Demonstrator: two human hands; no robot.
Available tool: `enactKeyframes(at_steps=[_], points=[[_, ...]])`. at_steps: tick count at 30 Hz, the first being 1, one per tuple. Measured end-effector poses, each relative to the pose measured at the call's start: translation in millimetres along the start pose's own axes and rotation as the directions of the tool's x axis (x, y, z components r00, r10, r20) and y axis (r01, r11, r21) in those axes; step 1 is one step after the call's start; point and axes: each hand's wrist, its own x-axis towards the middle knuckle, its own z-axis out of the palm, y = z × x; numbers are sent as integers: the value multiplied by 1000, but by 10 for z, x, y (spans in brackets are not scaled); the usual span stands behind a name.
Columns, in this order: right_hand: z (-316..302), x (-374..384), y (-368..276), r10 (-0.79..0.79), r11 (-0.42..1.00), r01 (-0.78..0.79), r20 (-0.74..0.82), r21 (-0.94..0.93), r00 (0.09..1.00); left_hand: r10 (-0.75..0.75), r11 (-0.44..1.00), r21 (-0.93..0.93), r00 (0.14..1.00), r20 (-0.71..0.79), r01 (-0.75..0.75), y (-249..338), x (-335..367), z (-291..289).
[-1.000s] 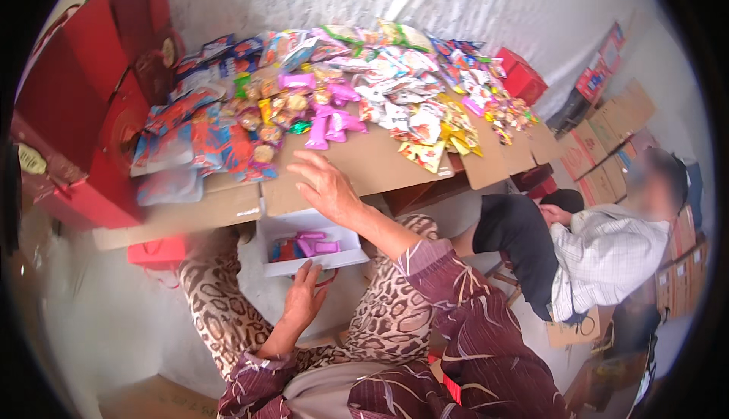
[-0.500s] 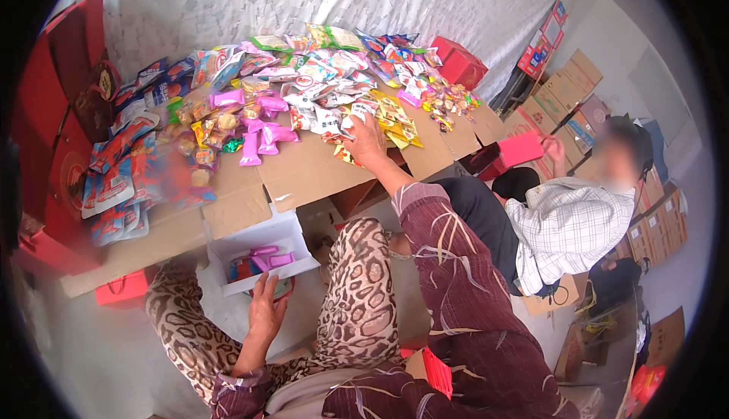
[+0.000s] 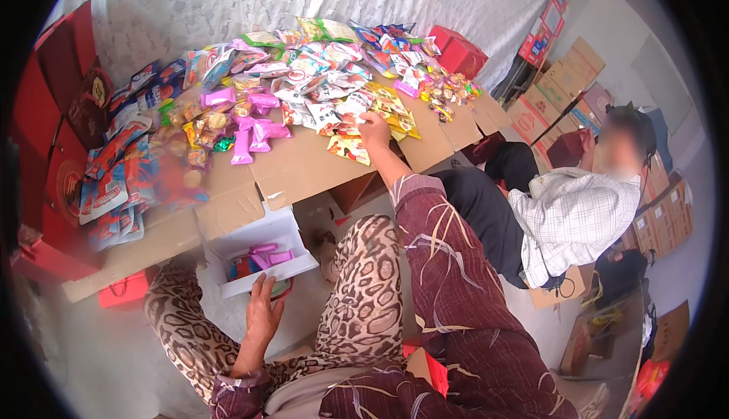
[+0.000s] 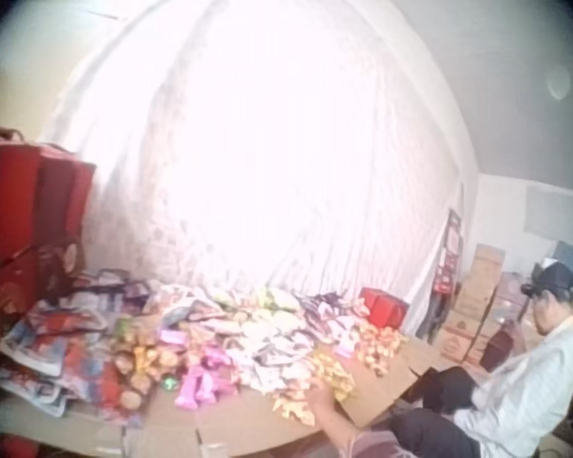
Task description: Packing various snacks and treats into small red gift boxes for retail or distribution.
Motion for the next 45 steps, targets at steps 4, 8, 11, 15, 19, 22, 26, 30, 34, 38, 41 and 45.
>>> enactKeyframes(at_steps=[4,8,11,15,19,22,26,30,34,38,41,45], points=[[83,-177,-172,48,992,-62,121,112,992,-18,999,27,1000,5,18,-56,-68,14],[55,-175,-350,-42,980,43,-11,195,999,2,1000,24,1000,-3,-2,-37,-93,20],[-68,-121,-459,1,906,18,-47,422,999,27,999,42,999,-19,-26,-57,-99,51],[-364,-602,-928,-105,848,95,-11,521,994,42,999,18,999,-23,-41,-98,-112,22],[-782,-1338,-1280,-264,776,130,131,617,956,28,1000,-5,999,18,-28,-42,-75,23],[-803,-1870,-1357,-230,776,-38,338,629,913,2,1000,10,1000,24,-2,-64,-125,10],[-596,-2505,-1211,-189,740,-324,644,590,741,14,1000,3,1000,28,-14,-50,-116,32],[-57,-2813,-932,47,709,-558,761,431,647,-3,1000,12,999,37,3,-78,-111,50],[436,-2908,-464,174,698,-643,797,314,579,-6,999,40,999,40,4,-138,-124,93],[533,-3010,-355,230,700,-664,798,262,558,21,999,46,999,25,-22,-165,-132,86],[430,-2955,-368,158,743,-615,822,266,547,22,999,29,1000,16,-23,-151,-123,78],[211,-2896,-361,145,808,-555,845,199,514,-2,999,39,1000,20,1,-143,-122,97]])
